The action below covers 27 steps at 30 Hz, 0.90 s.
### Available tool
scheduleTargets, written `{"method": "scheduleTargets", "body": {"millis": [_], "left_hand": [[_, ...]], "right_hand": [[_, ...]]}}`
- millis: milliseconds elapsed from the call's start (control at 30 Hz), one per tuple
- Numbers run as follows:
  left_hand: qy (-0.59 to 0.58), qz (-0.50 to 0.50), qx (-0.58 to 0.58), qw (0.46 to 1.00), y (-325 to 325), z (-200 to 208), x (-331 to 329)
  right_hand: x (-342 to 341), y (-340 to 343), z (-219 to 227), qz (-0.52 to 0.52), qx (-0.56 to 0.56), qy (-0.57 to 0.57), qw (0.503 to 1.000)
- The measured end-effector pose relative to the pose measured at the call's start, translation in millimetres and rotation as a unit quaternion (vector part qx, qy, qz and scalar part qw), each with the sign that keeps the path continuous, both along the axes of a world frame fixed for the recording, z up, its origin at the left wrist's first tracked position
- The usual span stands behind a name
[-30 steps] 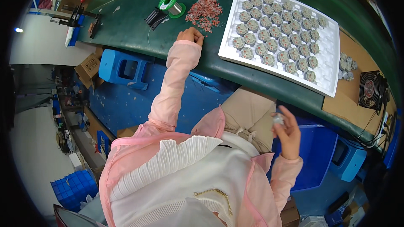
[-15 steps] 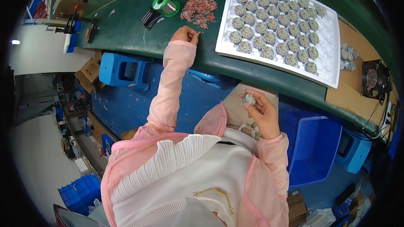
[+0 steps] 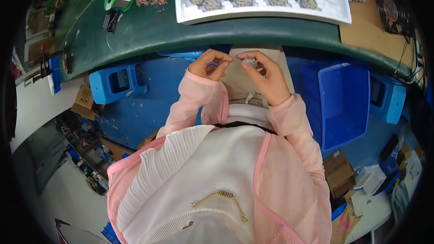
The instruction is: Assembling small metal components on a factory production floor.
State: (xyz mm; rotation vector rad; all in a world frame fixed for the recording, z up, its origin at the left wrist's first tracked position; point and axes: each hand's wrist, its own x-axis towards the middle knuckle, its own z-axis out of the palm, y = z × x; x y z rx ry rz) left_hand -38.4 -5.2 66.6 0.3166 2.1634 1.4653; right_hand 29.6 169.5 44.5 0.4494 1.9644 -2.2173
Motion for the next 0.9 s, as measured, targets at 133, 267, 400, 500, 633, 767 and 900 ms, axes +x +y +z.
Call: {"method": "scheduleTargets", "body": {"millis": [133, 267, 400, 500, 633, 767, 900], "left_hand": [[-0.008, -0.008, 0.000, 1.000, 10, -16, 8], [-0.056, 0.026, 0.051, 0.997, 14, -24, 11], [-0.093, 0.070, 0.101, 0.988, 19, -31, 16], [-0.064, 0.090, 0.104, 0.988, 23, -35, 20], [0.057, -0.039, -0.035, 0.997, 19, -31, 11], [0.014, -0.027, -0.037, 0.999, 16, -39, 8], [-0.091, 0.044, 0.032, 0.994, 15, -44, 6]], "right_hand": [[5, 1, -7, 0.011, 0.119, 0.029, 0.992], [7, 0, -15, -0.007, 0.116, 0.023, 0.993], [9, -2, -27, -0.030, 0.061, 0.007, 0.998], [10, -1, -33, -0.033, 0.022, 0.007, 0.999], [11, -3, -26, -0.004, 0.224, 0.042, 0.974], [12, -2, -28, 0.004, 0.152, 0.028, 0.988], [14, 0, -35, -0.004, -0.035, -0.008, 0.999]]}}
